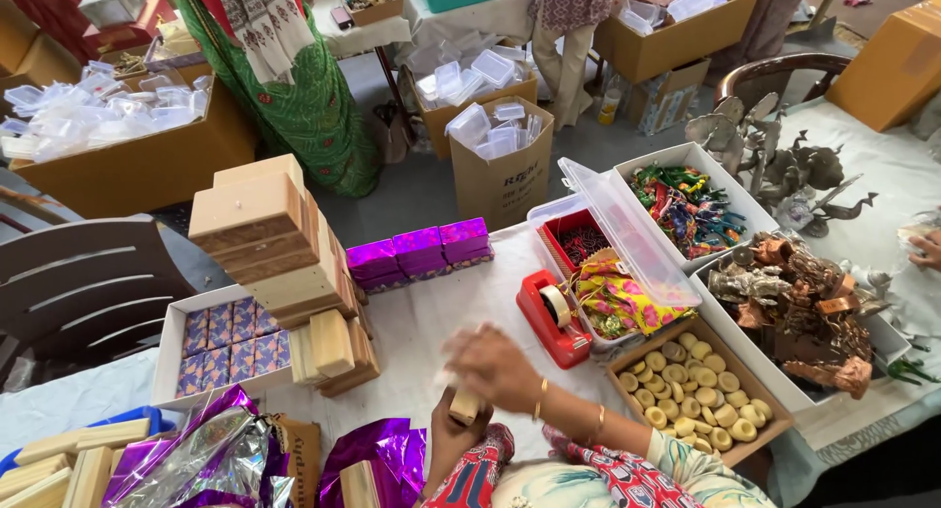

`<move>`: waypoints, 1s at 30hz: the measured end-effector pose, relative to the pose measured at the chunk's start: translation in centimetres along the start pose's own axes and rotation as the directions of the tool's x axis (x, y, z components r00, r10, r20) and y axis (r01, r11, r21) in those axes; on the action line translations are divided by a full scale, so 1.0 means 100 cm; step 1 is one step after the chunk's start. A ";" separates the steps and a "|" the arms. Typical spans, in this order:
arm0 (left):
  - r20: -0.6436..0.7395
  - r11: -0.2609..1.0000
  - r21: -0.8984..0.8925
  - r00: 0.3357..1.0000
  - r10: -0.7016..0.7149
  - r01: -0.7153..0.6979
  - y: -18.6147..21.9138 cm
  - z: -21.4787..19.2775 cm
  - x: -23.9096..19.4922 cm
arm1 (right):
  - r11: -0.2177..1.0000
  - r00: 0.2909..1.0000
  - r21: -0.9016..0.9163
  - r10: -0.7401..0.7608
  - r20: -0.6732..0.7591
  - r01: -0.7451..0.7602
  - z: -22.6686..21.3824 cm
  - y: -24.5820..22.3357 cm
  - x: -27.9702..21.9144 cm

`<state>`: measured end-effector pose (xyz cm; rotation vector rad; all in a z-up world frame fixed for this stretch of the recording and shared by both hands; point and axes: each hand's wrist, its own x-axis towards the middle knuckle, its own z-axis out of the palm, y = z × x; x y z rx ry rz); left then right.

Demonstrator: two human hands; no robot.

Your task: The person wipes a small wooden block with a white cloth, holding it in their left hand and rubbing it with their right hand. They continue to wipe the block repeatedly, turning it over to clean different sides, while seated at a table with various craft supplies.

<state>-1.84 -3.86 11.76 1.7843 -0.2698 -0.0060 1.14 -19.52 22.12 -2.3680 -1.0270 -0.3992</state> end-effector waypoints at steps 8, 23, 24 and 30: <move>0.123 0.885 -0.390 0.967 -0.222 0.253 -0.133 0.018 0.000 | 0.984 0.984 0.018 -0.176 -0.021 0.176 0.013 -0.021 -0.006; 0.146 0.895 -0.416 0.983 -0.111 0.163 -0.057 0.014 -0.007 | 0.975 0.932 0.128 -0.128 -0.339 0.180 0.004 0.012 -0.010; 0.141 0.866 -0.469 0.983 -0.120 0.173 -0.001 0.005 -0.008 | 0.989 0.926 0.100 -0.065 -0.372 0.110 0.001 0.015 -0.009; 0.071 0.855 -0.456 0.968 -0.240 0.246 -0.032 0.013 -0.021 | 0.988 0.948 0.009 -0.146 -0.284 0.155 -0.015 -0.031 -0.006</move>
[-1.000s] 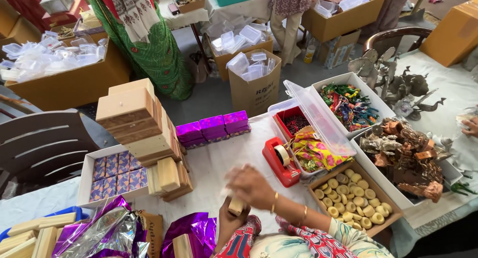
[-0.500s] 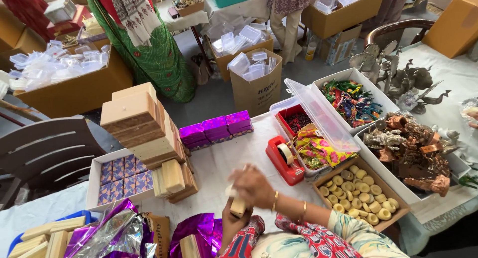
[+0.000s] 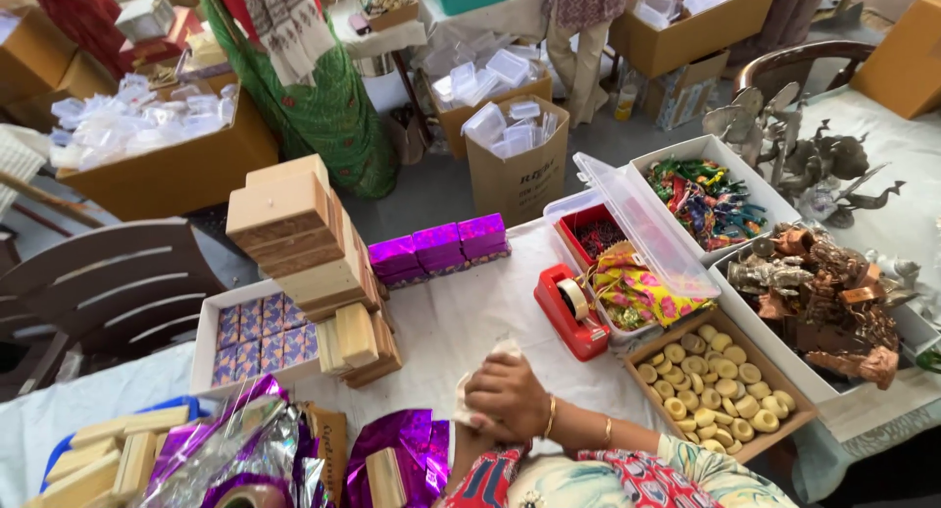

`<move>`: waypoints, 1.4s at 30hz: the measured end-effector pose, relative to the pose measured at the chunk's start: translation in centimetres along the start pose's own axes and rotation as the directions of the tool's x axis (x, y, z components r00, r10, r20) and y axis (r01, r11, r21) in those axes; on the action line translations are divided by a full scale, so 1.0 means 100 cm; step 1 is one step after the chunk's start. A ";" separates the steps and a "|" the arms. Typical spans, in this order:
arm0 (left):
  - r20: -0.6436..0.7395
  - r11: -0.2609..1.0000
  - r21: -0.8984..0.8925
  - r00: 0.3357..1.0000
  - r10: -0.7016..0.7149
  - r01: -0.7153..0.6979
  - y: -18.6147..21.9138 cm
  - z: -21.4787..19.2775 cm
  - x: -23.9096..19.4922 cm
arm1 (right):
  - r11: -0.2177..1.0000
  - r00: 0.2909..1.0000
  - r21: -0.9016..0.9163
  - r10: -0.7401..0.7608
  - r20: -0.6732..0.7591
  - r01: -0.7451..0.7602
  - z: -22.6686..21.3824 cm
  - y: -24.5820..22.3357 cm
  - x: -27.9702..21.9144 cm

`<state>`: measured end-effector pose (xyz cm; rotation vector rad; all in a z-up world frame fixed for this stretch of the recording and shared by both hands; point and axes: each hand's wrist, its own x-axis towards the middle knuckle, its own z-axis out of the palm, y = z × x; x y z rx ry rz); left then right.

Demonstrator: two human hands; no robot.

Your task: The person wipes a small wooden block with a white cloth, holding it in their left hand and rubbing it with their right hand. They continue to wipe the block repeatedly, turning it over to clean different sides, while seated at a table with various craft supplies.

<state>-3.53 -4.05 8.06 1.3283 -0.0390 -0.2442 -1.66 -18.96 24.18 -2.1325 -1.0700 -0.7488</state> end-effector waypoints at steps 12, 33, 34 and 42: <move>0.097 0.966 -0.258 0.995 0.007 0.018 0.053 0.046 -0.016 | 0.998 0.992 -0.019 -0.061 0.109 0.064 -0.039 0.012 0.003; 0.075 0.970 -0.020 0.967 0.245 -0.244 0.039 0.098 -0.037 | 1.000 0.997 -0.027 -0.004 0.072 0.005 -0.076 0.016 -0.036; 0.087 0.921 0.105 0.926 0.367 -0.375 0.040 0.101 -0.039 | 0.996 0.993 -0.024 -0.086 0.087 0.088 -0.078 0.001 -0.033; 0.060 0.990 -0.055 0.989 0.136 -0.133 0.031 0.117 -0.071 | 0.997 0.996 -0.021 0.072 0.047 -0.071 -0.076 0.055 -0.084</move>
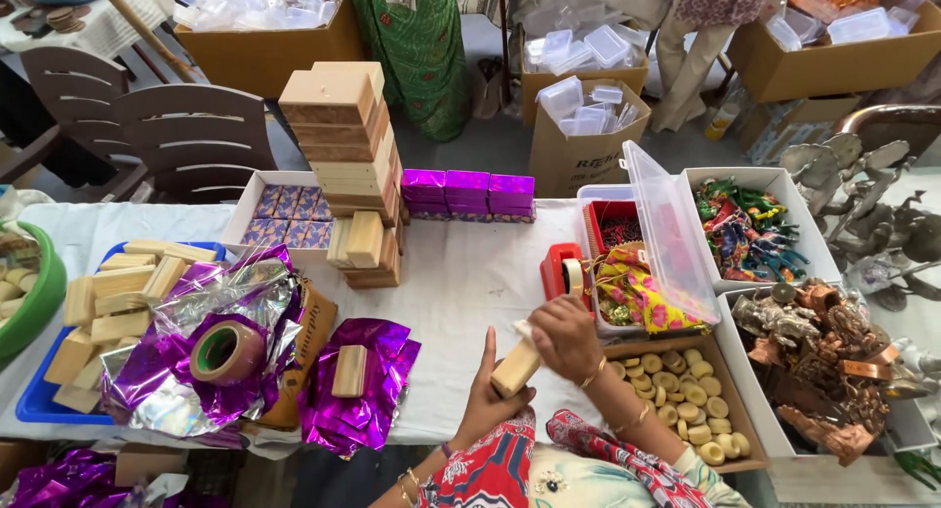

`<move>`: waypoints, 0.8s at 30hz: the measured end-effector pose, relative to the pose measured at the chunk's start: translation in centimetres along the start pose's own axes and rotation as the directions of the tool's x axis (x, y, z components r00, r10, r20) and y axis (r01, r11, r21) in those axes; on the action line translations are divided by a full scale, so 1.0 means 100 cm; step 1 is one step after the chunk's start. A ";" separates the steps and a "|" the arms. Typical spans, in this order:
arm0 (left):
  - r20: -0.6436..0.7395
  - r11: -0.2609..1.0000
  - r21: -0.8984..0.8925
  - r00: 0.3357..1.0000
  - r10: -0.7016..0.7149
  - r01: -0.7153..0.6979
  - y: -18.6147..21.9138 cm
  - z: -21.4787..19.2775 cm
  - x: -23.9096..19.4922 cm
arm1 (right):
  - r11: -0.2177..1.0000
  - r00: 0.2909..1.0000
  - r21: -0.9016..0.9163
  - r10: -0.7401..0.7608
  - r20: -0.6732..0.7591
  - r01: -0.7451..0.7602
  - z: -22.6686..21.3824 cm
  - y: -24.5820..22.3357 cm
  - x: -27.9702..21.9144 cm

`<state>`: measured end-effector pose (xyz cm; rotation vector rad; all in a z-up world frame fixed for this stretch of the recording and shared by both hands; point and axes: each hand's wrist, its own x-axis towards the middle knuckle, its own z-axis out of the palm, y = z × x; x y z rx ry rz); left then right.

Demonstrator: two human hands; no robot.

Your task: The person wipes a small wooden block with a white cloth, holding it in their left hand and rubbing it with their right hand. They continue to wipe the block repeatedly, turning it over to clean different sides, while seated at a table with various craft supplies.

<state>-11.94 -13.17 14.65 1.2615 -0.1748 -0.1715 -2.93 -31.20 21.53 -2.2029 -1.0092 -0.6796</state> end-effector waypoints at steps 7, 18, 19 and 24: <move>0.028 0.990 -0.019 0.989 0.142 -0.142 -0.015 0.005 -0.016 | 0.984 0.985 0.100 -0.154 0.073 0.147 -0.008 -0.041 0.000; -0.017 0.983 0.088 0.987 0.161 -0.159 0.004 0.010 -0.008 | 0.978 0.974 0.065 -0.204 0.098 0.198 -0.006 -0.044 0.007; -0.005 0.994 -0.068 0.996 0.088 -0.088 0.006 0.012 -0.008 | 0.984 0.979 0.065 -0.171 0.111 0.164 -0.001 -0.030 0.001; -0.028 1.000 -0.023 1.000 0.004 -0.004 0.003 0.012 0.012 | 0.999 0.996 0.006 -0.035 0.084 0.034 -0.012 -0.010 0.012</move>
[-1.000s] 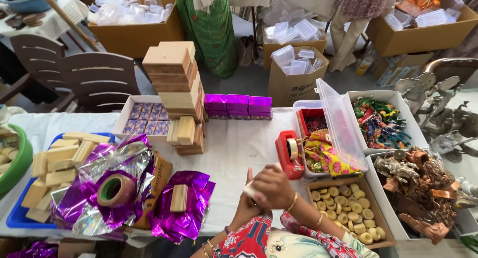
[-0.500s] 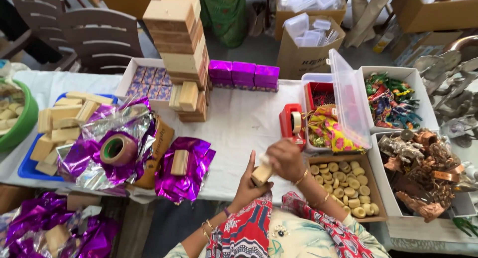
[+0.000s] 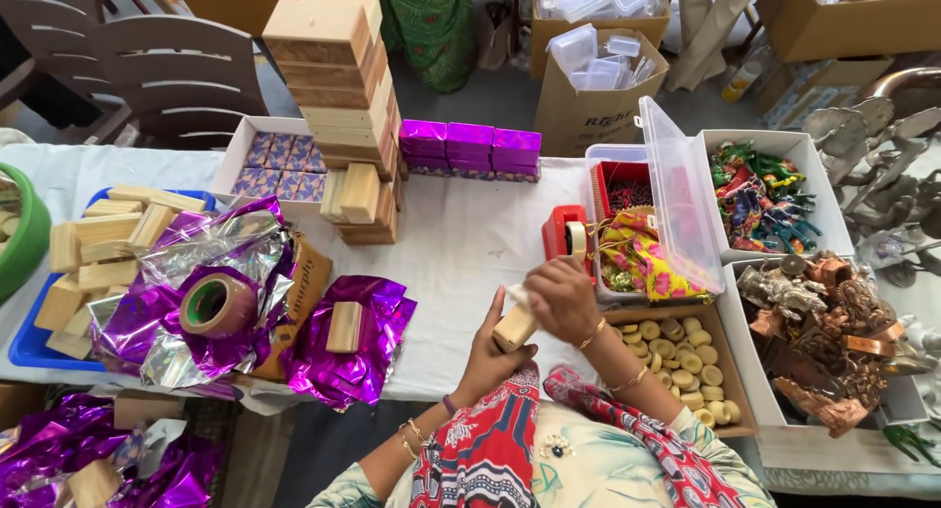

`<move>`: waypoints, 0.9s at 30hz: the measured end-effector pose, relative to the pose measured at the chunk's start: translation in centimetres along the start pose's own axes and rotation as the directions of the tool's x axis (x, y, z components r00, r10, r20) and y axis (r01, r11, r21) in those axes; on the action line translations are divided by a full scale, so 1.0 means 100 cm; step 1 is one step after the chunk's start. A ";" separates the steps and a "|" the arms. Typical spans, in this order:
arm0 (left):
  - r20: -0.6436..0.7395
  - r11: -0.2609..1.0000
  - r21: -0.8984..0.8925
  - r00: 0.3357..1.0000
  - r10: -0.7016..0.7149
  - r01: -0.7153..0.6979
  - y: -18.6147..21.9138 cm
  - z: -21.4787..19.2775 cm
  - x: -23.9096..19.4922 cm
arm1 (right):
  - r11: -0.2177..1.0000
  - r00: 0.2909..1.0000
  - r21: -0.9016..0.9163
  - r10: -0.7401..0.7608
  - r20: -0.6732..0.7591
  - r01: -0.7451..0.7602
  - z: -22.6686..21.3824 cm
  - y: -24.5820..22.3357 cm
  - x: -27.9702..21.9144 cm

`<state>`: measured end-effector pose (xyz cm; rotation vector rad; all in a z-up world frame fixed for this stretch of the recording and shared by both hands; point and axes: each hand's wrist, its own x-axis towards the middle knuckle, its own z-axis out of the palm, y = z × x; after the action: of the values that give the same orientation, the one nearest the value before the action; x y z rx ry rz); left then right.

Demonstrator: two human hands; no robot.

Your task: The person wipes a small wooden block with a white cloth, holding it in their left hand and rubbing it with their right hand. They continue to wipe the block repeatedly, turning it over to clean different sides, while seated at a table with various craft supplies.

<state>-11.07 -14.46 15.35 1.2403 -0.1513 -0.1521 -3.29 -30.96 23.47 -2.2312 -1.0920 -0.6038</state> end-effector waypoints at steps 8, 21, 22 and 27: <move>0.024 0.994 -0.050 0.995 0.101 -0.100 -0.001 -0.009 0.017 | 0.993 0.993 0.032 -0.113 -0.015 0.114 0.038 0.041 -0.004; 0.000 1.000 0.008 1.000 0.014 -0.014 0.022 -0.029 0.037 | 0.997 0.997 -0.024 -0.076 -0.002 0.076 0.024 0.030 0.041; -0.010 0.999 -0.037 1.000 -0.015 0.015 0.021 -0.030 0.038 | 0.998 0.999 -0.050 -0.045 -0.012 0.044 0.029 0.029 0.040; 0.012 0.970 0.104 0.975 0.220 -0.220 0.010 -0.036 0.035 | 0.970 0.970 -0.042 -0.241 -0.024 0.240 0.039 0.021 0.045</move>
<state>-6.88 -11.52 15.30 1.3183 -0.2994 0.0489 1.46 -26.94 22.77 -2.1311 -1.3584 -0.7605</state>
